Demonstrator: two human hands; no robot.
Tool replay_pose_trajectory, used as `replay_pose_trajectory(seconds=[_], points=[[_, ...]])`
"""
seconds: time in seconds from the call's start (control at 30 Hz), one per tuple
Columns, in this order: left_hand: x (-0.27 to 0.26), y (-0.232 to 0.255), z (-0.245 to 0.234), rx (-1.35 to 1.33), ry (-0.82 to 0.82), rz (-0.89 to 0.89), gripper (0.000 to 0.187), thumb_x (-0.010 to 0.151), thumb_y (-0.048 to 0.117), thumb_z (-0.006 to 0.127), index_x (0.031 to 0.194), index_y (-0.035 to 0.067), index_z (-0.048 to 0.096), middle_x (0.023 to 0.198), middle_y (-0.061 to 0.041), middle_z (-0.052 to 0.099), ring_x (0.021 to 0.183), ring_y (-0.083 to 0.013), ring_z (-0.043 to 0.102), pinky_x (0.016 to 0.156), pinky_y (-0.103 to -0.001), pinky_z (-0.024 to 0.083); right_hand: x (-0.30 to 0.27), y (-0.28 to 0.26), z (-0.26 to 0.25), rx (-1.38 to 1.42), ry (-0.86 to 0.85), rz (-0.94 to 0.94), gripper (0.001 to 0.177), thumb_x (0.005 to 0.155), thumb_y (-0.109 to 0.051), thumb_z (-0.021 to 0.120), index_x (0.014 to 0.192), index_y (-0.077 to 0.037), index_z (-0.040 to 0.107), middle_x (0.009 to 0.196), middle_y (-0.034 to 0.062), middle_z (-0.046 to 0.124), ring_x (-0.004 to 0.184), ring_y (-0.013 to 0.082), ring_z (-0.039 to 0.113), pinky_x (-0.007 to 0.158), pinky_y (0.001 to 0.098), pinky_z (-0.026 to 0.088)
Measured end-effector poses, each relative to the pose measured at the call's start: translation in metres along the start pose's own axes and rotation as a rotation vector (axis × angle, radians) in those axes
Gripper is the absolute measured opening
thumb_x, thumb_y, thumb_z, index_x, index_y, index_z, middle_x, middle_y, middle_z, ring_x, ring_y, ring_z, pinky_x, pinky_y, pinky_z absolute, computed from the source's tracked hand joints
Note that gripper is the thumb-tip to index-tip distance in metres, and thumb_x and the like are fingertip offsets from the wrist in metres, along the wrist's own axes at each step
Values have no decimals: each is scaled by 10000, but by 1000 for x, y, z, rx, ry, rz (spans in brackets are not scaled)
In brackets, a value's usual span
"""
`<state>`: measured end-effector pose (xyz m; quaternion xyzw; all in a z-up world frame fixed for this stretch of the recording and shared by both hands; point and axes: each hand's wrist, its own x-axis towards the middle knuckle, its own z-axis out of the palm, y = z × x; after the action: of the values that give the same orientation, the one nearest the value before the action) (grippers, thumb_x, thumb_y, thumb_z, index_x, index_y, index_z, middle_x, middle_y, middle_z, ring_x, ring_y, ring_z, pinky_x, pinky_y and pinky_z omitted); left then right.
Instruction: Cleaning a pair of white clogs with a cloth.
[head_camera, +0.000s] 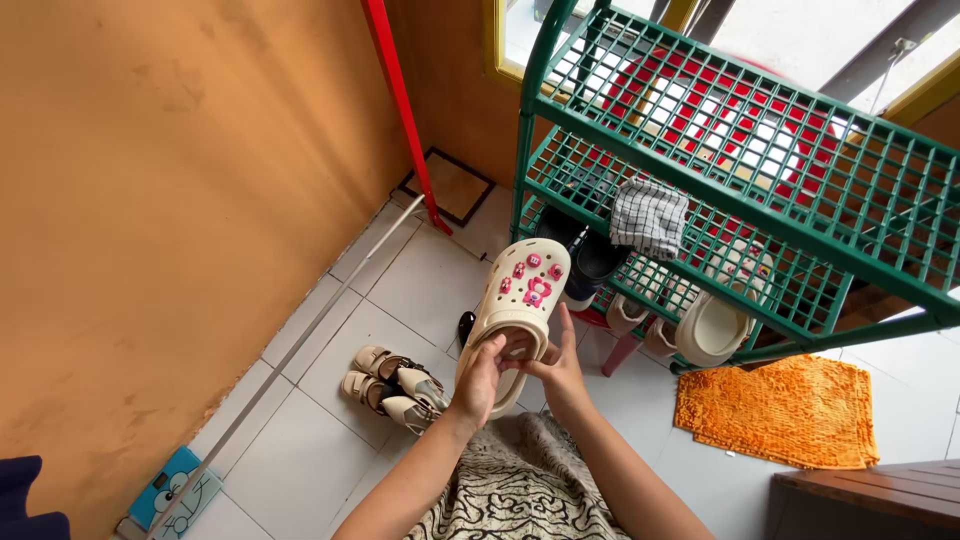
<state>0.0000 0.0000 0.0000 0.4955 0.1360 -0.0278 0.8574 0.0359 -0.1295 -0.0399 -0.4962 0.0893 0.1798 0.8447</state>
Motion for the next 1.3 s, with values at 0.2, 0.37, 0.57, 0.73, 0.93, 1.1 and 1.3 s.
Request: replay_pose_trajectory(seconds=[0.2, 0.37, 0.57, 0.73, 0.93, 1.1, 1.3], points=[[17, 14, 35, -237, -69, -129, 536, 996, 544, 492, 1277, 116, 650, 1217, 11, 679, 1111, -127, 610, 964, -281, 458, 12, 1, -24, -18, -44, -8, 1265, 671, 247, 711, 1654, -231, 76, 1099, 229, 657, 891, 273, 703, 773, 413, 612], [30, 18, 59, -458, -9, -226, 537, 959, 609, 502, 1155, 133, 656, 1120, 18, 709, 1046, -130, 652, 858, -263, 462, 12, -27, -34, -24, -74, 7, 1228, 676, 236, 701, 1650, -232, 119, 1032, 229, 684, 853, 276, 713, 748, 406, 605], [44, -1, 74, -500, 66, -210, 387, 955, 479, 517, 1131, 144, 601, 1065, 5, 684, 992, -163, 675, 665, -256, 439, 22, -45, -57, -96, -159, 89, 1281, 657, 144, 829, 1653, -185, 93, 1178, 280, 632, 1047, 336, 680, 907, 442, 550], [48, -8, 68, -547, 199, -113, 484, 935, 357, 523, 1333, 84, 572, 1259, -94, 660, 1104, -247, 618, 974, -357, 484, 53, -93, -78, -364, -323, 105, 1213, 590, -135, 968, 1617, -159, 323, 1572, 269, 425, 1442, 444, 413, 1196, 545, 287], [33, 4, 59, -520, 260, -31, 573, 892, 228, 505, 1424, 17, 492, 1337, -144, 597, 1184, -270, 598, 1082, -411, 441, 149, -104, -149, -968, 143, -673, 355, 962, 14, 689, 1282, -140, 698, 1209, 94, 694, 1207, 354, 621, 1018, 517, 478], [14, 26, 71, -361, 224, 79, 546, 802, 173, 579, 1314, 8, 487, 1172, -160, 627, 1005, -271, 625, 892, -379, 570, 180, -127, -141, -1422, 378, -507, 789, 888, -541, 780, 1530, -177, 500, 1501, 328, 350, 1434, 534, 225, 1066, 742, 299], [3, 28, 63, -263, 138, 147, 554, 758, 79, 564, 1295, -22, 477, 1190, -214, 604, 972, -324, 587, 919, -452, 567, 198, -111, -155, -1597, 335, -386, 740, 768, -476, 818, 1395, -166, 573, 1669, 173, 251, 1473, 442, 246, 1120, 668, 282]])
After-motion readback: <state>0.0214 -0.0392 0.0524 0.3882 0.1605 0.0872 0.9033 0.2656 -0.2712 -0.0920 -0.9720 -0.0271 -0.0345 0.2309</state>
